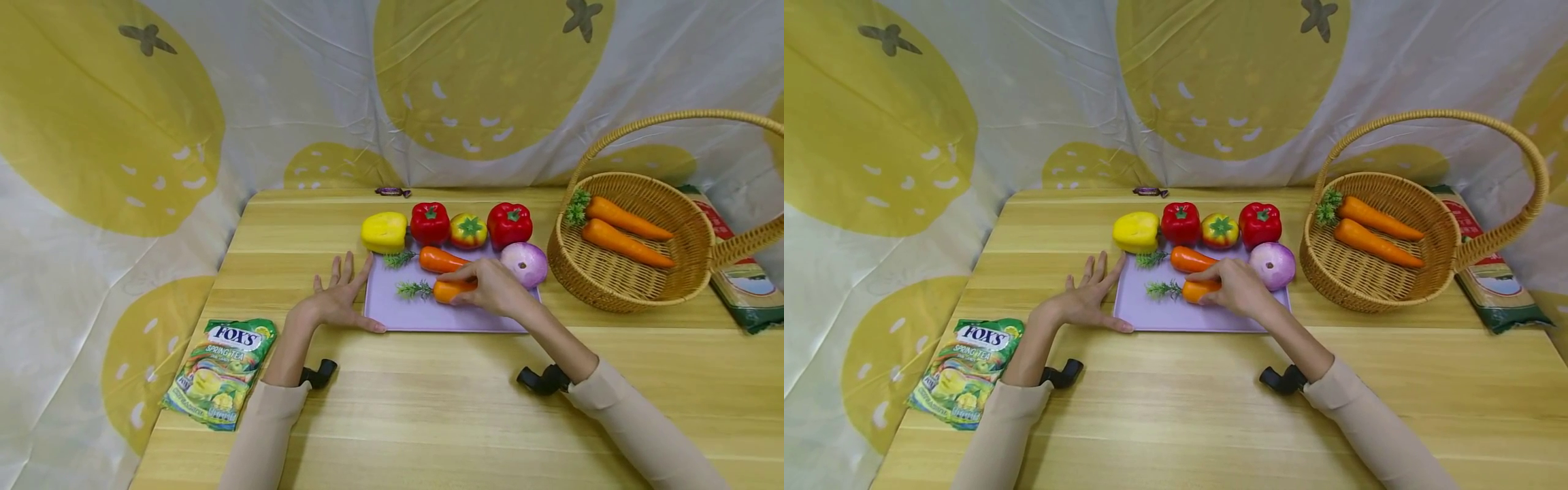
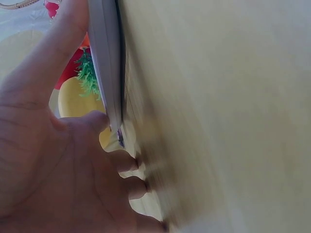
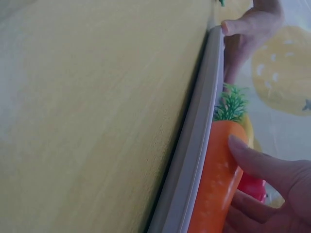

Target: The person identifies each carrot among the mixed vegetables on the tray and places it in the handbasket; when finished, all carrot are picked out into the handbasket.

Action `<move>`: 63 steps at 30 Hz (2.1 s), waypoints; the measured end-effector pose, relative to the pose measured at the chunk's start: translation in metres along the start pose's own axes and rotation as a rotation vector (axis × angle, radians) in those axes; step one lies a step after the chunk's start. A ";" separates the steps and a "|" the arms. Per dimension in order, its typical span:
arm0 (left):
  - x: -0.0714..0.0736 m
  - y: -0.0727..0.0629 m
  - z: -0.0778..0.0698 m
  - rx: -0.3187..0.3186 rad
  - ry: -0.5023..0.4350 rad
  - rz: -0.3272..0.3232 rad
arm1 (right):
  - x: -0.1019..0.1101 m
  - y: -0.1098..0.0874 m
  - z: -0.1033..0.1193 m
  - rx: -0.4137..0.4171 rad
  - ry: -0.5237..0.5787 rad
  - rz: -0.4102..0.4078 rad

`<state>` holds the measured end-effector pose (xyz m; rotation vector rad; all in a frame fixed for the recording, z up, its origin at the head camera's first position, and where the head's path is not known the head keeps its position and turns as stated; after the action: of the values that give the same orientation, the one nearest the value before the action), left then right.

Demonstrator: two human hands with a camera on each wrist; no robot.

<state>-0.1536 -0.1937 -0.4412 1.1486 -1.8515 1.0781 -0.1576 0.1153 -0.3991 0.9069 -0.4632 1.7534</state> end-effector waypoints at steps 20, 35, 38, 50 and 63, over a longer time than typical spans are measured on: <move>-0.005 0.005 0.006 0.008 0.018 0.000 | 0.001 0.001 0.001 0.040 0.098 0.045; 0.016 -0.012 -0.019 0.011 0.001 0.045 | 0.028 -0.001 0.000 0.048 0.218 0.015; 0.017 -0.013 -0.020 0.012 0.012 0.049 | 0.038 -0.001 0.001 0.039 0.217 0.000; 0.002 -0.001 -0.003 0.013 -0.018 0.014 | 0.090 -0.008 -0.004 -0.103 0.180 -0.078; 0.011 -0.008 -0.013 -0.015 -0.026 0.023 | 0.163 -0.015 -0.033 -0.252 0.118 -0.163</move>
<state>-0.1490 -0.1883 -0.4241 1.1401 -1.8944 1.0651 -0.1806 0.2460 -0.2971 0.6409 -0.5054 1.5496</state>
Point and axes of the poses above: each hand's wrist, its own y-axis towards the middle knuckle, its own x-axis out of the back of the hand, z = x × y, the point moved 2 cm from there along y, towards the middle knuckle, and after that the axes turned 13 degrees about -z, right-handed, at the moved point
